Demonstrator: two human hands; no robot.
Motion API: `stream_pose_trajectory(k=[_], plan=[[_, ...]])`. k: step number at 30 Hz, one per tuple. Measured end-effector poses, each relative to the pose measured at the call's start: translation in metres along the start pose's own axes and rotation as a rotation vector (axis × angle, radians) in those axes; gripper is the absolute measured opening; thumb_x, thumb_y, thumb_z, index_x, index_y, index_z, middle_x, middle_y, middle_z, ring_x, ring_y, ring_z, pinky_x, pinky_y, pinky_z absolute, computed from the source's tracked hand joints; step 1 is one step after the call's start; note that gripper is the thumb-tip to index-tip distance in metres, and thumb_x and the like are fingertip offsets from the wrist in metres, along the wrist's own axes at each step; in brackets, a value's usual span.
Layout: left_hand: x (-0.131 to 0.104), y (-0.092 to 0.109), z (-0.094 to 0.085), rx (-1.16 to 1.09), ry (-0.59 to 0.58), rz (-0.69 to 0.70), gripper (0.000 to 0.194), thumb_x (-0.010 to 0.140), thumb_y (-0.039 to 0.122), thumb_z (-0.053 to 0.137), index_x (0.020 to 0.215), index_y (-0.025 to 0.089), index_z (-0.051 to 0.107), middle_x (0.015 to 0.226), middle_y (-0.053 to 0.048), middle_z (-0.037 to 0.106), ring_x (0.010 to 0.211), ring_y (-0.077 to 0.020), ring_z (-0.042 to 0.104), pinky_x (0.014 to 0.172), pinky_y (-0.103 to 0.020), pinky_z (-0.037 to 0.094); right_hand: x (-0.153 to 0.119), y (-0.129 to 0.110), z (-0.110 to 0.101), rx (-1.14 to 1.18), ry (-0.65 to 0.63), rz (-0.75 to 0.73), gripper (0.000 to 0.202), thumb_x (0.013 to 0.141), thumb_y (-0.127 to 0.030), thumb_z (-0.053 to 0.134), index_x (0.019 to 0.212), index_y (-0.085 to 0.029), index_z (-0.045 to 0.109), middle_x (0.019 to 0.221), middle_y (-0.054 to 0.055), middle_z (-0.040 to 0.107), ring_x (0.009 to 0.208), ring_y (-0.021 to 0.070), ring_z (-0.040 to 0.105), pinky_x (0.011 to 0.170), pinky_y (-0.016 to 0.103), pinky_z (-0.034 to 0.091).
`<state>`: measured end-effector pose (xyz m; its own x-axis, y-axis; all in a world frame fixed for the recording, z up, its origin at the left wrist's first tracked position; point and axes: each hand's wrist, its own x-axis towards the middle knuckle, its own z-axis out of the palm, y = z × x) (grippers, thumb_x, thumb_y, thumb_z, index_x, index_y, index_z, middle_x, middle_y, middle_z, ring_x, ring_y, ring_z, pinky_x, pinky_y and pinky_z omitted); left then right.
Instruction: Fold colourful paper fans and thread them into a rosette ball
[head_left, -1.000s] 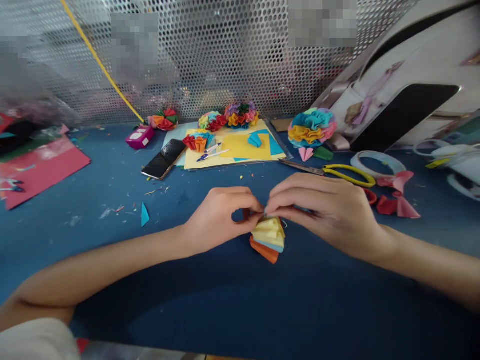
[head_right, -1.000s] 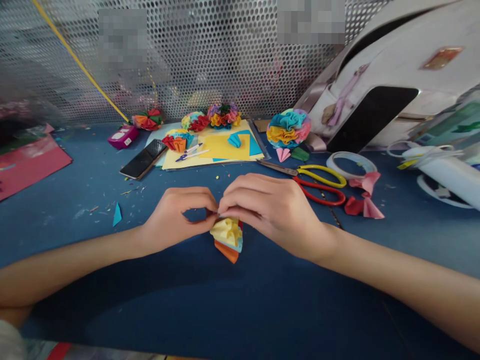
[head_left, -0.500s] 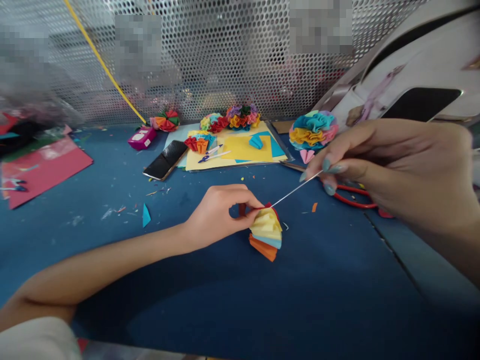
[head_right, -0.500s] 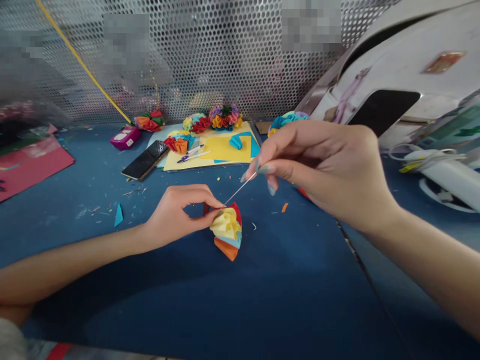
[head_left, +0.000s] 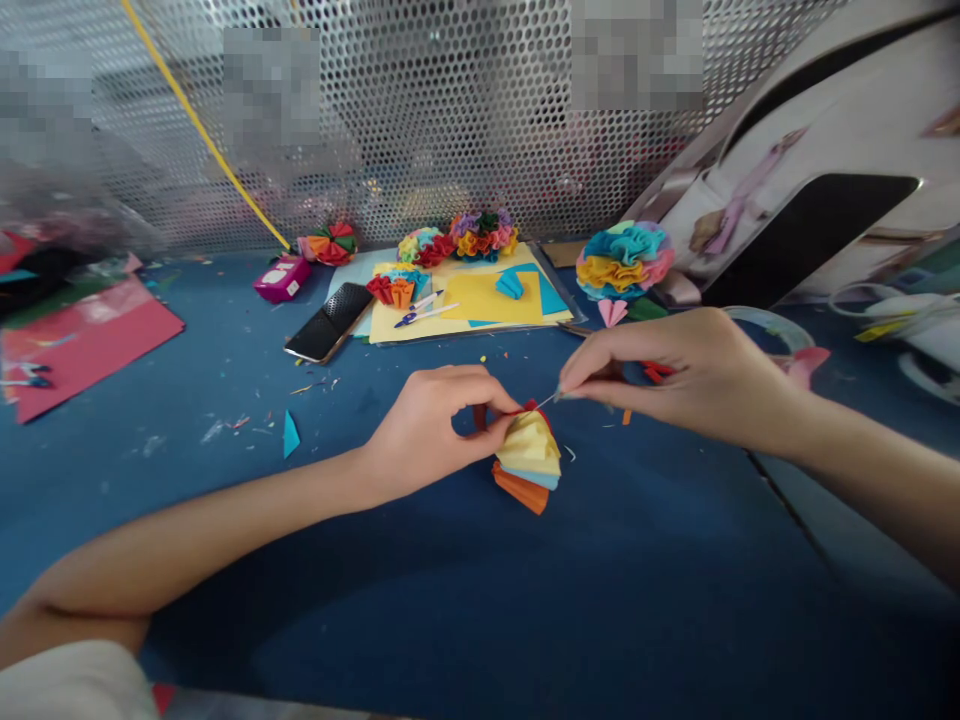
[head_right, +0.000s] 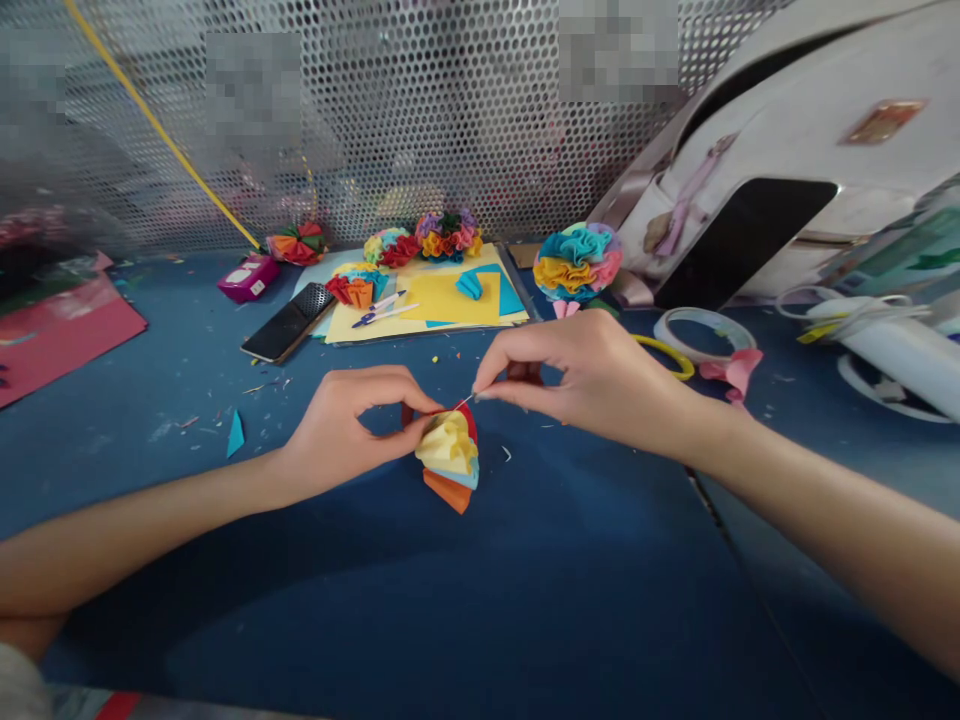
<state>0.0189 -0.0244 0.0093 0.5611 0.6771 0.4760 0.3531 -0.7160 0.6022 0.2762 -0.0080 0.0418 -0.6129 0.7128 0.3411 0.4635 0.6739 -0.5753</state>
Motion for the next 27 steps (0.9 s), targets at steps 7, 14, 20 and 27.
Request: stream_pose_trajectory(k=[7,14,20,27], plan=[[-0.001,0.004,0.001,0.056,-0.029,0.015,0.010,0.089,0.011,0.068,0.086,0.017,0.075,0.079,0.000,0.076,0.069,-0.0109,0.066,0.069,-0.023,0.050,-0.004,-0.010,0.016,-0.050,-0.044,-0.043,0.012,0.094,-0.026,0.067,0.082,-0.028,0.066,0.071,-0.003,0.068,0.058,0.0145,0.061,0.052,0.029,0.045],[-0.002,0.004,0.003,0.064,-0.039,0.008,0.011,0.089,0.011,0.067,0.084,0.018,0.074,0.077,0.001,0.075,0.068,-0.0110,0.066,0.069,-0.024,0.049,-0.003,-0.008,0.024,-0.074,-0.047,-0.030,0.014,0.095,-0.027,0.065,0.082,-0.026,0.064,0.067,-0.002,0.064,0.058,0.0150,0.059,0.053,0.028,0.044],[-0.001,0.003,0.001,0.057,-0.030,0.017,0.012,0.088,0.008,0.067,0.083,0.017,0.074,0.077,0.001,0.075,0.069,-0.0107,0.066,0.069,-0.023,0.049,-0.004,-0.004,0.015,-0.179,-0.070,-0.077,0.012,0.099,-0.027,0.061,0.088,-0.025,0.063,0.079,0.000,0.069,0.066,0.0163,0.064,0.060,0.029,0.043],[-0.001,0.000,0.001,0.009,-0.051,-0.027,0.011,0.089,0.010,0.067,0.084,0.018,0.074,0.084,-0.001,0.080,0.075,-0.0131,0.072,0.075,-0.025,0.052,-0.007,-0.008,0.012,-0.311,-0.026,-0.121,0.013,0.099,-0.027,0.059,0.087,-0.026,0.058,0.075,0.000,0.066,0.060,0.0171,0.059,0.055,0.031,0.037]])
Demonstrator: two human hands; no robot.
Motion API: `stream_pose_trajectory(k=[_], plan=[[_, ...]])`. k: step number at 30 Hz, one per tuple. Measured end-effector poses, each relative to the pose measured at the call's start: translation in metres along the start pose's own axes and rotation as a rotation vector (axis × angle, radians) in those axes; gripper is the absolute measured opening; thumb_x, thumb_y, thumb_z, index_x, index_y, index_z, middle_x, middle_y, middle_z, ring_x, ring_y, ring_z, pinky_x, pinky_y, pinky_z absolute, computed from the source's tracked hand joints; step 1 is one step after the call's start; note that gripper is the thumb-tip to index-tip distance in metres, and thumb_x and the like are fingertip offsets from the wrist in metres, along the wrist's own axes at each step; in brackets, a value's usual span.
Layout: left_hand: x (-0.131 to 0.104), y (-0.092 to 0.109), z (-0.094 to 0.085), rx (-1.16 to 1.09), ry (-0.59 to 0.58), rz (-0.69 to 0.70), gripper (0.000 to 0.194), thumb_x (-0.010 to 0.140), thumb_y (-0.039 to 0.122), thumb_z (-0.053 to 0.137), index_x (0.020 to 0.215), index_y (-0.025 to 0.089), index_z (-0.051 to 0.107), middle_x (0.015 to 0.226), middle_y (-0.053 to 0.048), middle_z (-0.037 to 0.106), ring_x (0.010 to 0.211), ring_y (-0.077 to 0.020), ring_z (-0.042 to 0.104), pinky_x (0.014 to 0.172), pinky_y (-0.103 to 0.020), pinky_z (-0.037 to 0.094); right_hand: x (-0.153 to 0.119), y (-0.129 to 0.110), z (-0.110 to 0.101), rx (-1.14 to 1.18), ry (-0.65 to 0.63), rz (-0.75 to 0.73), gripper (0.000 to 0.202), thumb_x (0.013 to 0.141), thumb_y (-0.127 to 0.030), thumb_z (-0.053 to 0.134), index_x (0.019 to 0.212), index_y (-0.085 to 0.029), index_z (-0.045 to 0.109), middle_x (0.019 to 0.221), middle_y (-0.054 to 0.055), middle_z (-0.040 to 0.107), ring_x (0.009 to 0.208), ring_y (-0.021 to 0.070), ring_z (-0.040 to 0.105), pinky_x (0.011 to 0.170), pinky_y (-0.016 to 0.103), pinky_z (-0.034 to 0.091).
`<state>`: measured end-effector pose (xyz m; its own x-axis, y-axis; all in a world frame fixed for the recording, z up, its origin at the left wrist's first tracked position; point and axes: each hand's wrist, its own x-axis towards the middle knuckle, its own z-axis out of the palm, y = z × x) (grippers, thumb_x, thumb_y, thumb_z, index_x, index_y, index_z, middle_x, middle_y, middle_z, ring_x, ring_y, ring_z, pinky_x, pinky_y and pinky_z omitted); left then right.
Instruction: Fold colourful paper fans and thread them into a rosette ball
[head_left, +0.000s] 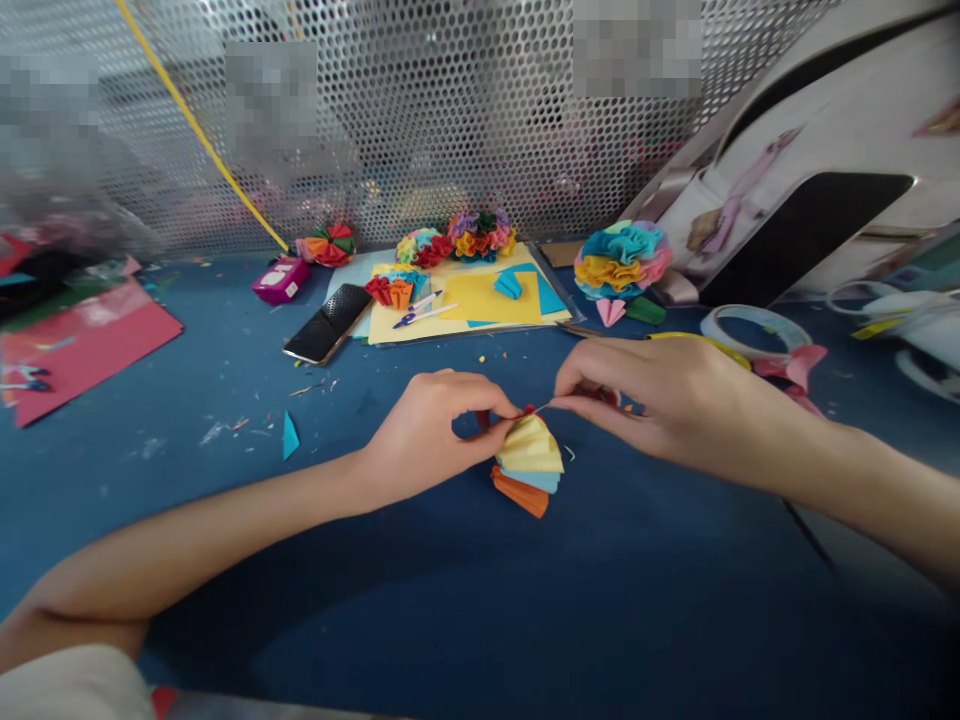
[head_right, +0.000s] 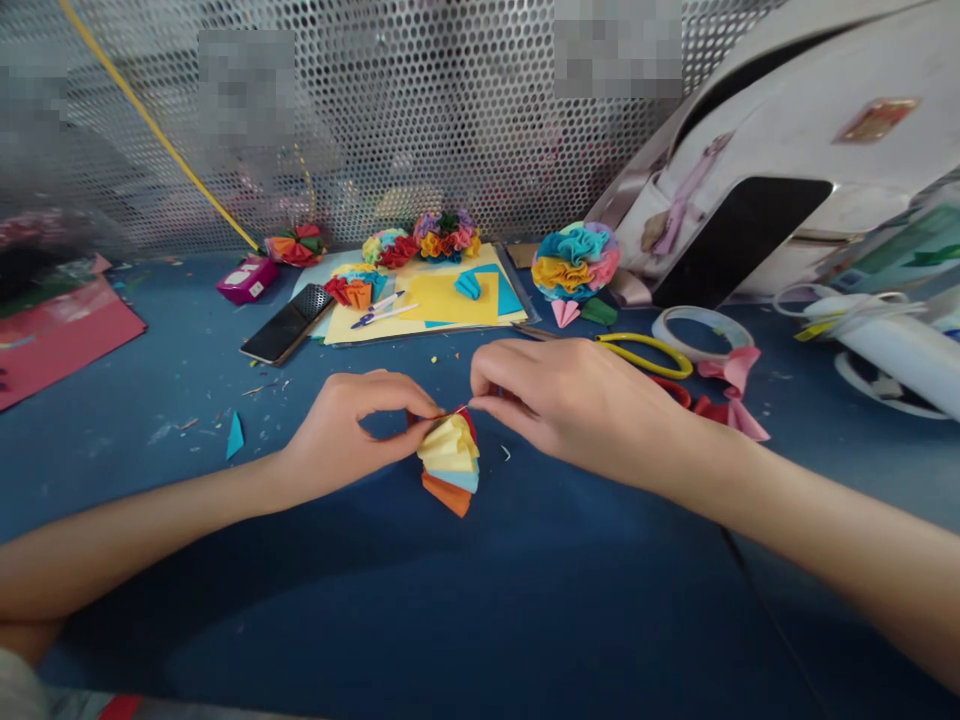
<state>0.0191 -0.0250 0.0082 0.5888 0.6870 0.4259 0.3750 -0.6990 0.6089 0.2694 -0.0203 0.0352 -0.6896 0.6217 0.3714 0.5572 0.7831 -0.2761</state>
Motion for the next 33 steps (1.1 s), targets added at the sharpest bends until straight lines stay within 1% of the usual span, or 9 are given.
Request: stream_pose_trajectory(k=[3,6,10,13,15,18,21,28,33], plan=[[0.000,0.000,0.001,0.022,0.002,0.007,0.011,0.089,0.010,0.067,0.084,0.017,0.074,0.084,0.000,0.080,0.075,-0.0128,0.072,0.075,-0.025,0.051,-0.002,-0.003,0.003,-0.082,-0.006,-0.037,0.012,0.099,-0.023,0.056,0.087,-0.024,0.057,0.075,0.000,0.064,0.058,0.0172,0.057,0.053,0.032,0.034],[0.000,0.001,0.001,0.023,0.005,0.004,0.010,0.089,0.010,0.068,0.084,0.016,0.074,0.083,0.001,0.080,0.074,-0.0115,0.072,0.075,-0.024,0.050,-0.002,-0.005,0.006,-0.159,0.006,-0.084,0.015,0.101,-0.022,0.053,0.086,-0.023,0.057,0.074,0.001,0.062,0.058,0.0174,0.056,0.054,0.032,0.033],[0.001,0.003,0.000,0.006,-0.010,-0.038,0.007,0.089,0.011,0.072,0.086,0.016,0.075,0.083,0.002,0.080,0.074,-0.0106,0.071,0.076,-0.024,0.049,-0.003,-0.005,0.008,-0.262,0.063,-0.160,0.019,0.104,-0.023,0.050,0.088,-0.020,0.060,0.074,0.002,0.062,0.061,0.0178,0.058,0.056,0.032,0.035],[0.001,0.003,0.000,-0.001,-0.005,-0.055,0.005,0.088,0.012,0.074,0.085,0.016,0.076,0.083,0.002,0.080,0.074,-0.0106,0.071,0.077,-0.024,0.048,-0.004,-0.006,0.011,-0.327,0.110,-0.231,0.019,0.105,-0.021,0.052,0.088,-0.018,0.062,0.078,0.004,0.066,0.065,0.0179,0.061,0.058,0.032,0.037],[0.000,0.003,0.001,-0.013,0.002,-0.058,0.007,0.087,0.012,0.074,0.082,0.016,0.075,0.080,0.002,0.079,0.073,-0.0102,0.070,0.076,-0.025,0.047,-0.004,-0.007,0.012,-0.327,0.133,-0.258,0.017,0.104,-0.019,0.053,0.090,-0.017,0.063,0.083,0.005,0.069,0.069,0.0177,0.063,0.060,0.031,0.039],[0.000,0.003,0.001,-0.018,-0.001,-0.051,0.009,0.087,0.011,0.074,0.081,0.016,0.075,0.078,0.003,0.078,0.072,-0.0101,0.069,0.077,-0.025,0.046,-0.005,-0.010,0.016,-0.253,0.126,-0.267,0.017,0.106,-0.019,0.051,0.095,-0.016,0.064,0.089,0.006,0.071,0.072,0.0164,0.065,0.061,0.029,0.042],[0.000,0.003,0.002,-0.003,-0.012,-0.022,0.008,0.089,0.011,0.073,0.082,0.016,0.075,0.079,0.003,0.078,0.072,-0.0102,0.069,0.077,-0.026,0.045,-0.005,-0.012,0.018,-0.192,0.119,-0.262,0.022,0.108,-0.019,0.047,0.096,-0.015,0.066,0.087,0.006,0.070,0.070,0.0155,0.064,0.061,0.029,0.041],[0.001,0.002,0.000,0.038,-0.032,-0.033,0.009,0.087,0.010,0.074,0.084,0.018,0.075,0.081,0.004,0.079,0.074,-0.0106,0.070,0.079,-0.027,0.044,-0.004,-0.010,0.011,-0.311,0.154,-0.309,0.023,0.103,-0.008,0.049,0.092,-0.016,0.068,0.081,0.004,0.066,0.067,0.0150,0.059,0.059,0.029,0.037],[0.001,0.001,0.000,0.040,-0.076,-0.054,0.007,0.088,0.013,0.075,0.083,0.018,0.075,0.082,0.003,0.079,0.074,-0.0111,0.070,0.080,-0.027,0.044,-0.004,-0.009,0.009,-0.339,0.157,-0.305,0.020,0.102,-0.008,0.051,0.095,-0.017,0.068,0.081,0.003,0.065,0.069,0.0160,0.057,0.061,0.030,0.037]])
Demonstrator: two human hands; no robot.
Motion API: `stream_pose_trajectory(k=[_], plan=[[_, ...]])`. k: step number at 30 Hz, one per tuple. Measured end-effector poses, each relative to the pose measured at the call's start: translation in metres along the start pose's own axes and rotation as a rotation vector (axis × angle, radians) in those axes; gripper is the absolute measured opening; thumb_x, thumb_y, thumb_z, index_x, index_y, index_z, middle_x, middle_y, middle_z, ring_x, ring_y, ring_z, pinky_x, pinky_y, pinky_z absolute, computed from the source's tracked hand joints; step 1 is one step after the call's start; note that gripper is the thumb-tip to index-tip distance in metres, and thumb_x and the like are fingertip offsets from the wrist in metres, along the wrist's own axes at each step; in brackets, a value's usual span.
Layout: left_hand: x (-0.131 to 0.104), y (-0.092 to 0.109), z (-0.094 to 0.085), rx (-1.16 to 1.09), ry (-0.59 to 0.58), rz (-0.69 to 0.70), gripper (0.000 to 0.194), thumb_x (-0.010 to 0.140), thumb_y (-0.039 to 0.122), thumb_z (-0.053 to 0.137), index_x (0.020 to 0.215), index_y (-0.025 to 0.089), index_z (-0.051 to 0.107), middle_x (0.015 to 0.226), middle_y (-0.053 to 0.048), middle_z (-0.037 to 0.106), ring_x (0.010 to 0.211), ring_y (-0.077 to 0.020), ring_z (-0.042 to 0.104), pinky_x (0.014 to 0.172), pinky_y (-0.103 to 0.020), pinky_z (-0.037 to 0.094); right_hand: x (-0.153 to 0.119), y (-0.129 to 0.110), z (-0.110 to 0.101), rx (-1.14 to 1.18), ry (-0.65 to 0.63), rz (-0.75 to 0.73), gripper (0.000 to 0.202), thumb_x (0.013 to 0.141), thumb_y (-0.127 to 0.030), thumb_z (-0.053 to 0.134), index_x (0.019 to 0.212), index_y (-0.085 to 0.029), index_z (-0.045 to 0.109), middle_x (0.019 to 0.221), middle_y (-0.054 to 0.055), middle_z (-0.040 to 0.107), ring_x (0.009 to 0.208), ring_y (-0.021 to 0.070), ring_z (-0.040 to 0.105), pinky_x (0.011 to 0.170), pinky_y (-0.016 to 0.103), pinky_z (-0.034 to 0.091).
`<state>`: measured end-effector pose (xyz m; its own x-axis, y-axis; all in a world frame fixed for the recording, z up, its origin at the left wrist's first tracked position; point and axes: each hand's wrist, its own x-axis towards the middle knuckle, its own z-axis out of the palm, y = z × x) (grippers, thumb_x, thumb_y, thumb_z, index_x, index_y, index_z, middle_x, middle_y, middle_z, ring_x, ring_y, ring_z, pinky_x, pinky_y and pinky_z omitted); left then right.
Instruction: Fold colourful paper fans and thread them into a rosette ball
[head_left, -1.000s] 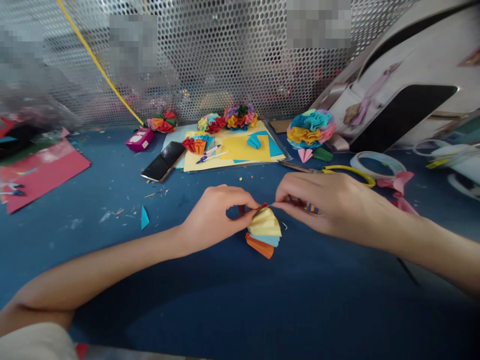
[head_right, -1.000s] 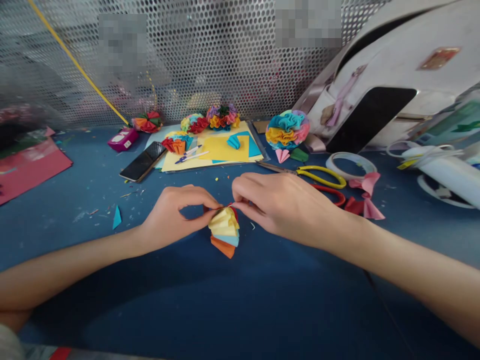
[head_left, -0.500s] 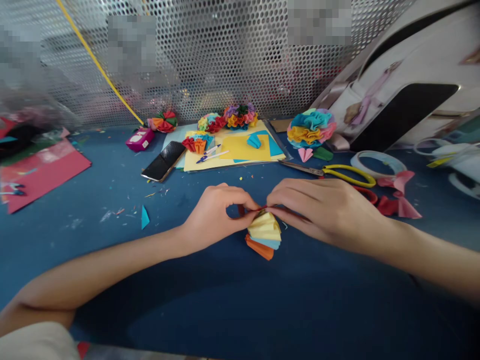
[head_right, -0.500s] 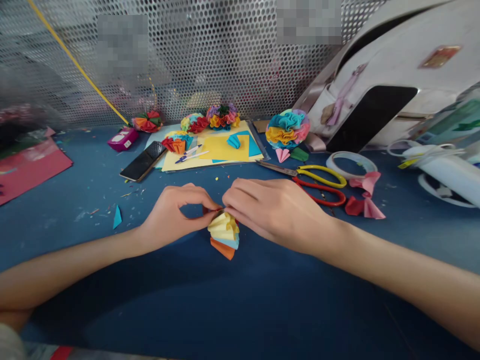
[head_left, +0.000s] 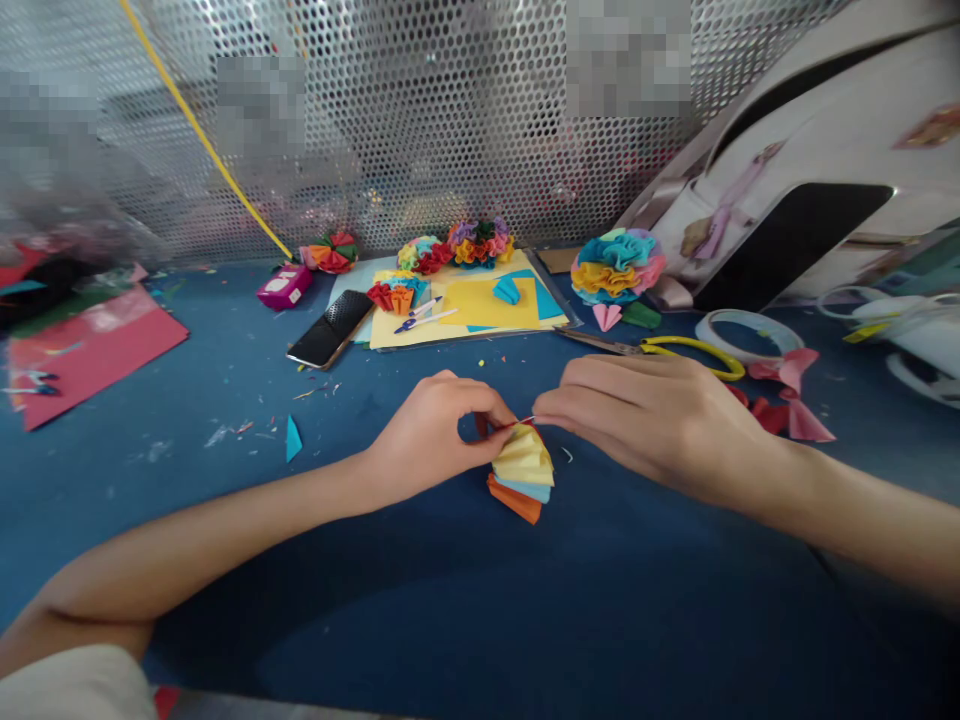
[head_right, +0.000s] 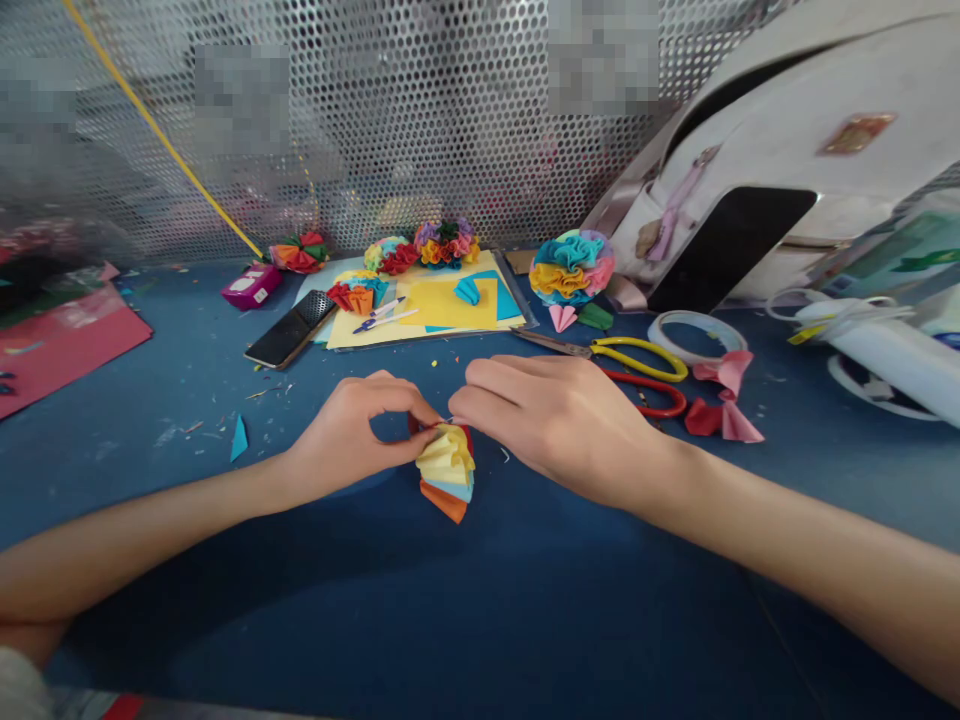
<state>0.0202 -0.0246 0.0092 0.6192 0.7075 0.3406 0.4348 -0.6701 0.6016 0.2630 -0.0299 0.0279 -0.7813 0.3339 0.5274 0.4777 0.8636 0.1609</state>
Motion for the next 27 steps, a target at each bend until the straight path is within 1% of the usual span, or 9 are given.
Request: stream_pose_trajectory(k=[4,7,9,11,15,18,22,27], plan=[[0.001,0.001,-0.001,-0.028,0.002,0.008,0.007,0.090,0.014,0.073,0.084,0.017,0.075,0.083,0.002,0.079,0.076,-0.0120,0.071,0.081,-0.026,0.045,0.000,0.001,0.001,0.009,0.012,0.006,0.021,0.102,-0.008,0.051,0.094,-0.017,0.067,0.083,0.004,0.066,0.070,0.0162,0.058,0.062,0.030,0.038],[0.002,0.002,-0.004,-0.035,0.009,0.021,0.017,0.094,0.016,0.066,0.080,0.017,0.075,0.080,0.000,0.078,0.073,-0.0127,0.069,0.078,-0.027,0.046,0.000,0.002,0.002,0.011,0.026,0.014,0.021,0.102,-0.008,0.051,0.093,-0.017,0.067,0.084,0.004,0.066,0.070,0.0159,0.058,0.062,0.030,0.039],[0.004,0.003,-0.006,-0.052,0.007,0.013,0.021,0.095,0.017,0.065,0.077,0.017,0.074,0.078,0.000,0.077,0.072,-0.0127,0.068,0.077,-0.026,0.046,0.000,0.002,0.001,0.006,0.031,0.011,0.020,0.102,-0.008,0.051,0.092,-0.017,0.066,0.083,0.004,0.066,0.069,0.0158,0.058,0.061,0.030,0.039],[0.005,0.003,-0.008,-0.119,-0.007,-0.027,0.018,0.093,0.017,0.068,0.077,0.016,0.076,0.078,0.000,0.078,0.072,-0.0125,0.068,0.076,-0.025,0.048,-0.001,0.001,0.000,0.000,0.032,0.005,0.020,0.102,-0.007,0.051,0.092,-0.017,0.066,0.082,0.003,0.065,0.069,0.0156,0.058,0.061,0.029,0.039],[0.007,0.002,-0.010,-0.302,-0.073,-0.151,0.010,0.087,0.018,0.075,0.079,0.015,0.079,0.080,-0.001,0.080,0.075,-0.0134,0.071,0.074,-0.023,0.052,0.001,-0.001,-0.002,-0.019,0.040,-0.016,0.020,0.101,-0.006,0.052,0.092,-0.018,0.065,0.080,0.003,0.065,0.068,0.0159,0.058,0.059,0.030,0.039],[0.008,0.003,-0.011,-0.350,-0.105,-0.206,0.009,0.085,0.018,0.077,0.077,0.015,0.078,0.079,-0.002,0.080,0.076,-0.0145,0.072,0.073,-0.022,0.054,0.003,-0.004,-0.003,-0.034,0.042,-0.034,0.020,0.102,-0.007,0.052,0.091,-0.019,0.064,0.077,0.003,0.064,0.068,0.0169,0.058,0.057,0.031,0.040],[0.009,0.006,-0.013,-0.257,-0.120,-0.188,0.010,0.085,0.011,0.073,0.076,0.015,0.077,0.077,0.001,0.079,0.075,-0.0136,0.071,0.073,-0.022,0.052,0.002,-0.007,-0.003,-0.064,0.015,-0.041,0.025,0.104,-0.011,0.048,0.089,-0.024,0.064,0.078,0.002,0.064,0.071,0.0180,0.059,0.059,0.033,0.042],[0.008,0.005,-0.012,-0.067,-0.097,-0.102,0.016,0.090,0.010,0.067,0.084,0.019,0.078,0.088,0.000,0.081,0.085,-0.0166,0.072,0.085,-0.029,0.050,-0.007,-0.006,0.001,-0.070,-0.013,0.039,0.024,0.105,-0.014,0.047,0.094,-0.026,0.064,0.086,0.003,0.067,0.079,0.0198,0.062,0.065,0.036,0.044]])
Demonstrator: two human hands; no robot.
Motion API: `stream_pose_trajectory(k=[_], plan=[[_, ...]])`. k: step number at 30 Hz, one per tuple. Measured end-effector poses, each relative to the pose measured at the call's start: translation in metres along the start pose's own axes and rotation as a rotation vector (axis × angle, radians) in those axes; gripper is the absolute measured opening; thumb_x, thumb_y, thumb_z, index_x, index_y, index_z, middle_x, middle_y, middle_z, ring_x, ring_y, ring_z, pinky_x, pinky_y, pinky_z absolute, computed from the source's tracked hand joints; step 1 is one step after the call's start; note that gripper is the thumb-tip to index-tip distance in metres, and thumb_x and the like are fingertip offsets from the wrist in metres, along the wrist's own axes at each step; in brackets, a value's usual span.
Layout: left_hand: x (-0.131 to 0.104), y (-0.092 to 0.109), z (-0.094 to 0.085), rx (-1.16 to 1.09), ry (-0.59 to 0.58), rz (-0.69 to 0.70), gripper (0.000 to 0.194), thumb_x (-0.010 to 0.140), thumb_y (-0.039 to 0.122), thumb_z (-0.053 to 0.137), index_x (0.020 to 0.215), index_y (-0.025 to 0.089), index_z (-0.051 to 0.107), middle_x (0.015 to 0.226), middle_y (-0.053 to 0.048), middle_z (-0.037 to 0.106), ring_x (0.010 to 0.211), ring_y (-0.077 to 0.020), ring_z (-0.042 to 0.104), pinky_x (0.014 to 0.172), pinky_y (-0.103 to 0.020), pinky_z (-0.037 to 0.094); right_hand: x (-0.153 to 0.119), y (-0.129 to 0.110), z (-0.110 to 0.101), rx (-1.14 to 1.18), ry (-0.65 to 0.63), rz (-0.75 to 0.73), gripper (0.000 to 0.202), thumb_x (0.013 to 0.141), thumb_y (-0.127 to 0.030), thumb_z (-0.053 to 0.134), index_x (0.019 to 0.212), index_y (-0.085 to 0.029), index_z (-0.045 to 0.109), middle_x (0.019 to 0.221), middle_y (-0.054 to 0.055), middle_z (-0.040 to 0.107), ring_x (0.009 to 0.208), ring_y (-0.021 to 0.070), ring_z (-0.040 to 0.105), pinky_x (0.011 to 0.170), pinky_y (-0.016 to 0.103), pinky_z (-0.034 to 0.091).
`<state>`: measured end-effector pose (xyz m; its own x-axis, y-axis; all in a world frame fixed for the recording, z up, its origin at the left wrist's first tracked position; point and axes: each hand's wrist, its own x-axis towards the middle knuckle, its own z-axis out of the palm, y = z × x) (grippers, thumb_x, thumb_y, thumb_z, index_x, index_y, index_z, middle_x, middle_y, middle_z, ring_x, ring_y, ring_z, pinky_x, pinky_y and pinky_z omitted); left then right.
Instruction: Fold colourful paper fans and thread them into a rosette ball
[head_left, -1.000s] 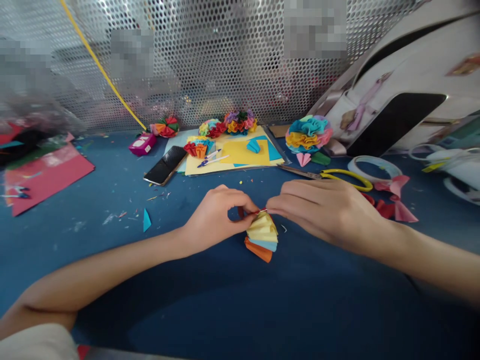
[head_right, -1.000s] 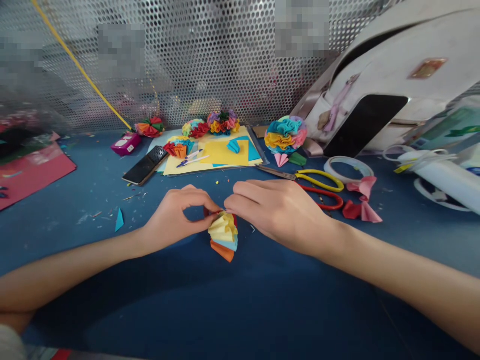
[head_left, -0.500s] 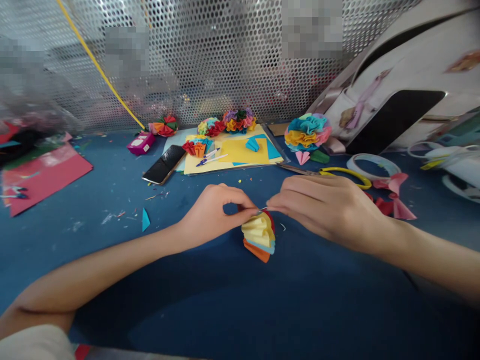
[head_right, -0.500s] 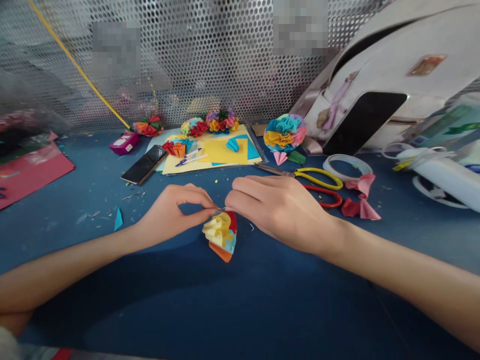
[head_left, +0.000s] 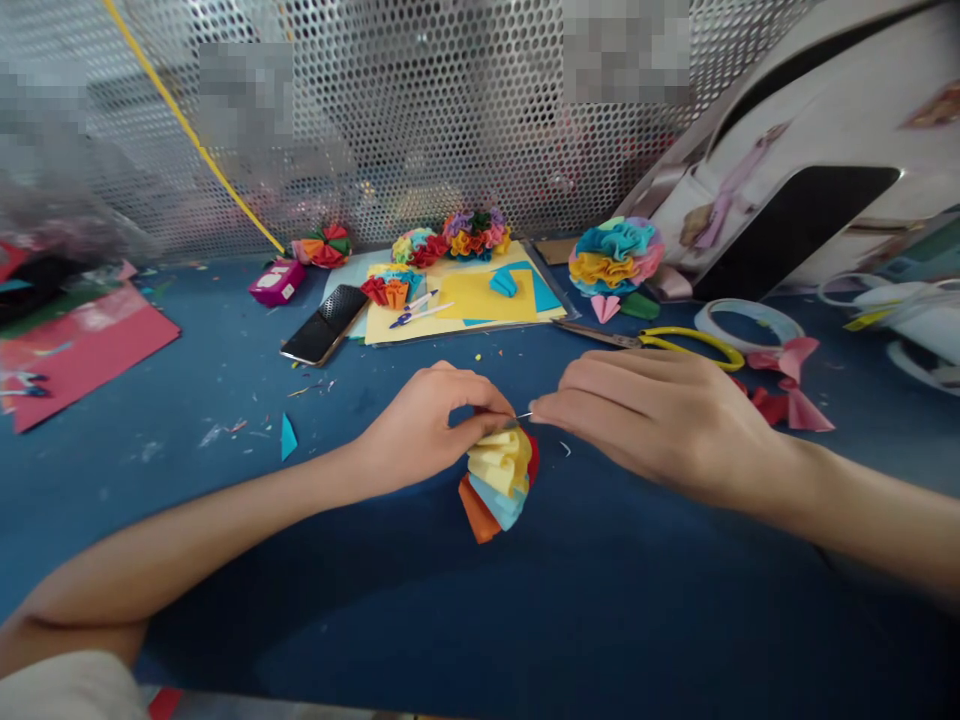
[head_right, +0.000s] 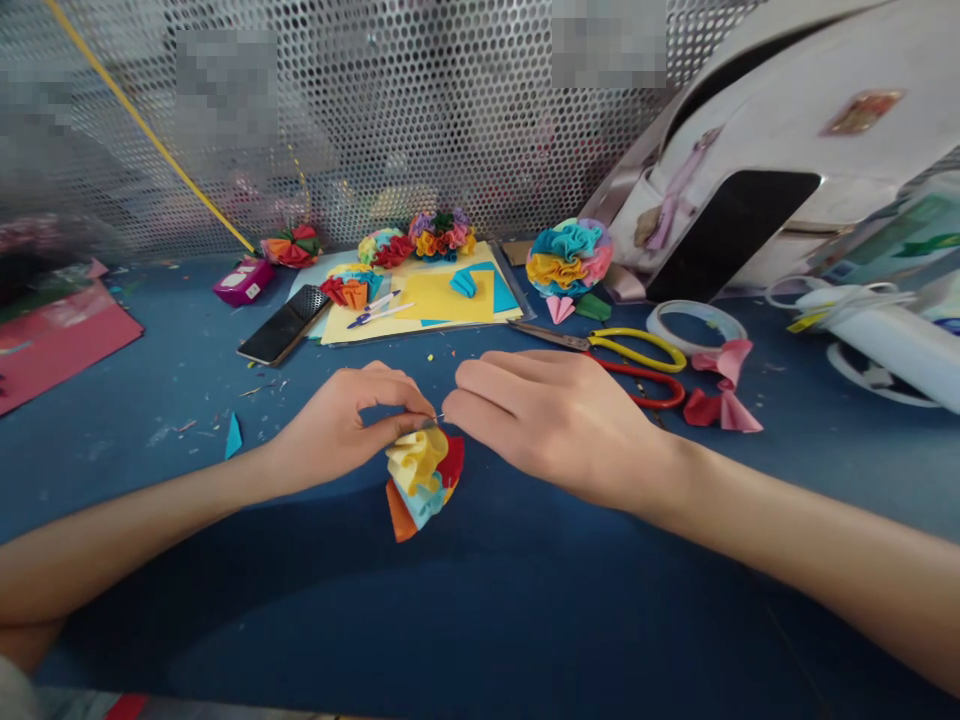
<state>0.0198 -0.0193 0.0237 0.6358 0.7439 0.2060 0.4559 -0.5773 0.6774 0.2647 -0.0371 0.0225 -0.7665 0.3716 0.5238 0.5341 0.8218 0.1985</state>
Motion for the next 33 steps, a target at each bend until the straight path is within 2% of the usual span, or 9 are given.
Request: stream_pose_trajectory(k=[6,11,15,18,25,33], plan=[[-0.001,-0.001,0.000,0.008,-0.001,0.012,0.016,0.092,0.013,0.065,0.083,0.019,0.077,0.088,0.000,0.081,0.085,-0.0170,0.072,0.086,-0.031,0.049,0.002,0.001,-0.001,-0.002,0.016,-0.023,0.022,0.104,-0.011,0.049,0.094,-0.023,0.065,0.086,0.004,0.068,0.078,0.0196,0.062,0.065,0.035,0.043],[-0.001,0.000,0.000,-0.105,0.005,-0.016,0.014,0.088,0.015,0.068,0.076,0.017,0.075,0.080,0.000,0.079,0.078,-0.0149,0.070,0.080,-0.027,0.051,0.008,0.003,-0.004,0.028,0.049,-0.060,0.017,0.104,-0.013,0.054,0.093,-0.019,0.066,0.085,0.004,0.070,0.075,0.0178,0.064,0.062,0.032,0.043],[0.001,0.000,-0.001,-0.226,-0.002,-0.073,0.013,0.085,0.017,0.069,0.074,0.015,0.076,0.074,-0.002,0.077,0.073,-0.0136,0.069,0.071,-0.023,0.052,0.008,0.006,-0.003,0.105,0.045,-0.018,0.017,0.106,-0.020,0.052,0.097,-0.020,0.066,0.086,0.003,0.075,0.072,0.0163,0.068,0.062,0.030,0.045],[0.002,-0.001,-0.002,-0.293,-0.016,-0.121,0.013,0.083,0.017,0.069,0.073,0.014,0.077,0.074,-0.002,0.078,0.071,-0.0131,0.069,0.070,-0.023,0.052,0.007,0.006,-0.002,0.178,0.027,0.031,0.018,0.107,-0.019,0.050,0.097,-0.021,0.065,0.085,0.001,0.077,0.069,0.0150,0.070,0.061,0.029,0.045],[0.004,-0.009,-0.001,-0.467,-0.159,-0.225,0.008,0.078,0.015,0.072,0.072,0.014,0.077,0.072,-0.004,0.078,0.069,-0.0134,0.071,0.067,-0.023,0.054,0.006,0.004,0.004,0.320,-0.003,0.042,0.023,0.108,-0.022,0.046,0.098,-0.021,0.067,0.085,0.002,0.079,0.070,0.0153,0.073,0.064,0.027,0.048],[0.002,-0.003,0.000,-0.432,-0.096,-0.209,0.011,0.074,0.014,0.076,0.065,0.014,0.070,0.066,-0.001,0.072,0.063,-0.0100,0.063,0.062,-0.020,0.051,0.006,-0.005,0.007,0.442,-0.032,0.101,0.017,0.106,-0.022,0.053,0.100,-0.020,0.068,0.087,0.003,0.078,0.072,0.0156,0.072,0.066,0.026,0.047]])
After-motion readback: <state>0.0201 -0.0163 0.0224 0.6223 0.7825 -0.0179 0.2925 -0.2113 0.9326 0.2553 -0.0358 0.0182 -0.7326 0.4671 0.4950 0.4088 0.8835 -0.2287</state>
